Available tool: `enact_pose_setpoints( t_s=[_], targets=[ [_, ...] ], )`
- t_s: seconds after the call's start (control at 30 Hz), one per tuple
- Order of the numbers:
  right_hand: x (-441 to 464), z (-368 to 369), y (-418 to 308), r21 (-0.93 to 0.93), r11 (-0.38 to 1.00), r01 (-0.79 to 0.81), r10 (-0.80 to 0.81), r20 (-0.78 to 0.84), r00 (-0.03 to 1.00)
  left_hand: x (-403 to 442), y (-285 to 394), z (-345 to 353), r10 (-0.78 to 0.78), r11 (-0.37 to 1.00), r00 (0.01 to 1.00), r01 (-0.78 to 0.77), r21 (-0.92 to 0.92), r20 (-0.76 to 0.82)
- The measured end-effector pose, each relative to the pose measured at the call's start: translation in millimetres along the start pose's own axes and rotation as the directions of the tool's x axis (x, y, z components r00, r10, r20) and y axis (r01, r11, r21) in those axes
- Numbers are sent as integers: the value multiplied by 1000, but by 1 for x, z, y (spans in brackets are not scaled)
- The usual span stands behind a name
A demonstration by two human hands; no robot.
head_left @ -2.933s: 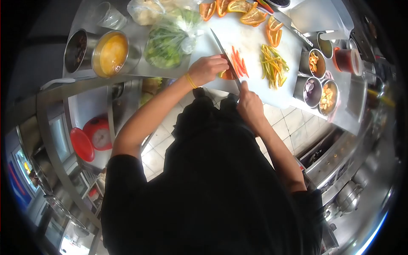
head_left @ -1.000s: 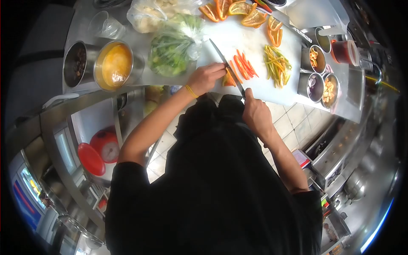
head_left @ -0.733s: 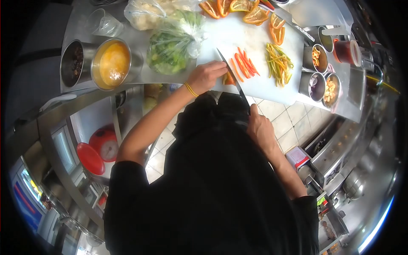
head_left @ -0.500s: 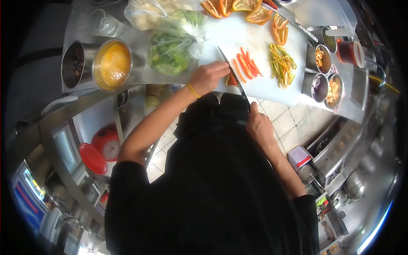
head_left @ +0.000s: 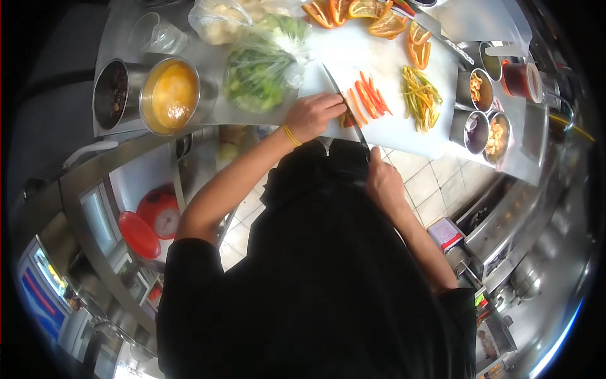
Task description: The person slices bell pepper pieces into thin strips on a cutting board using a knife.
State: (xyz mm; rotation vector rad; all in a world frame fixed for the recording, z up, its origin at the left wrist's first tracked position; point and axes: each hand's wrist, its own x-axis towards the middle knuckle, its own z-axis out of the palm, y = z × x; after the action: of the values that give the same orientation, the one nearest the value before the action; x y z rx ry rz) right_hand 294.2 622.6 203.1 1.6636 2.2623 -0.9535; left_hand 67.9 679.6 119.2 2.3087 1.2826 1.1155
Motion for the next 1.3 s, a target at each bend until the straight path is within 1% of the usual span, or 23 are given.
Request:
enact_pose_setpoints(
  t_s=[0.07, 0.1, 0.13, 0.2, 0.27, 0.33, 0.37, 0.47, 0.53, 0.57, 0.6, 0.67, 0.7, 0.77, 0.8, 0.87, 0.9, 0.93, 1.0, 1.07, 1.1, 1.17, 1.3],
  targets=[
    [25, 17, 2, 49, 998, 49, -42, -140, 989, 0, 1, 0, -6, 1000, 999, 6, 3, 36],
    [40, 13, -1, 46, 995, 83, -73, -189, 979, 2, -2, 0, 1, 1000, 999, -1, 10, 37],
    [46, 7, -6, 54, 996, 75, -63, -192, 979, -1, 0, 2, -1, 1000, 1000, 1, -7, 22],
    [58, -13, -13, 8, 997, 81, -80, -119, 990, 2, -1, 4, 15, 1000, 1000, -15, -20, -2],
    [41, -24, -13, -1, 996, 86, -86, -127, 988, 0, -1, 4, 24, 998, 1000, -25, 51, 18],
    [17, -29, -13, -20, 1000, 2, -3, -43, 999, 2, 0, 3, 27, 998, 1000, -27, 53, 4],
    [15, -22, -11, -22, 1000, 4, -5, -35, 999, 1, 1, 2, 33, 998, 999, -33, 54, -7],
    [18, 3, -8, 26, 1000, 8, -6, -51, 999, 1, 1, 2, 29, 998, 1000, -30, 53, 6],
    [46, 6, -14, 69, 995, 70, -59, -149, 987, 1, 1, 0, 23, 998, 1000, -24, 63, 14],
    [54, 4, -14, 131, 987, 94, -73, -153, 985, 1, 2, 0, 17, 998, 1000, -19, 63, 25],
    [50, -1, -16, 134, 987, 89, -66, -167, 984, 1, 2, 2, 33, 998, 999, -34, 61, 27],
    [34, -15, -19, 75, 996, 57, -48, -118, 992, -2, -2, 8, 29, 999, 999, -28, 29, -32],
    [24, -17, -19, 73, 996, 56, -47, -116, 992, -1, -1, 8, 26, 999, 999, -25, 27, -33],
    [7, -17, -16, 77, 997, -3, 4, -17, 1000, 0, 2, 4, 35, 998, 998, -33, 47, -45],
    [11, -7, -16, 80, 997, -6, 7, -11, 1000, -1, 4, 3, 31, 999, 999, -29, 44, -40],
    [33, 16, -15, 114, 993, 32, -14, -151, 989, 0, 4, -1, 19, 998, 999, -21, 53, 32],
    [44, 15, -16, 121, 992, 33, -14, -157, 988, 1, 5, -1, 25, 998, 999, -27, 57, 37],
    [58, 13, -17, 131, 989, 70, -47, -174, 984, 3, 3, -2, 29, 997, 999, -30, 65, 23],
    [57, 7, -17, 146, 985, 91, -61, -198, 978, 2, 6, 0, 45, 997, 999, -46, 60, 20],
    [46, -4, -13, 142, 989, 35, -22, -89, 996, 3, 3, 4, 65, 998, 996, -63, 28, -61],
    [37, -10, -15, 143, 989, 35, -23, -86, 996, 4, 4, 3, 62, 998, 996, -60, 28, -60],
    [15, -18, -19, 111, 994, -24, 29, -39, 999, 5, 9, 0, 43, 997, 999, -41, 59, -29],
    [1, -14, -18, 155, 987, -45, 46, -2, 999, 1, 3, 4, 61, 996, 998, -60, 68, -15]
  ],
)
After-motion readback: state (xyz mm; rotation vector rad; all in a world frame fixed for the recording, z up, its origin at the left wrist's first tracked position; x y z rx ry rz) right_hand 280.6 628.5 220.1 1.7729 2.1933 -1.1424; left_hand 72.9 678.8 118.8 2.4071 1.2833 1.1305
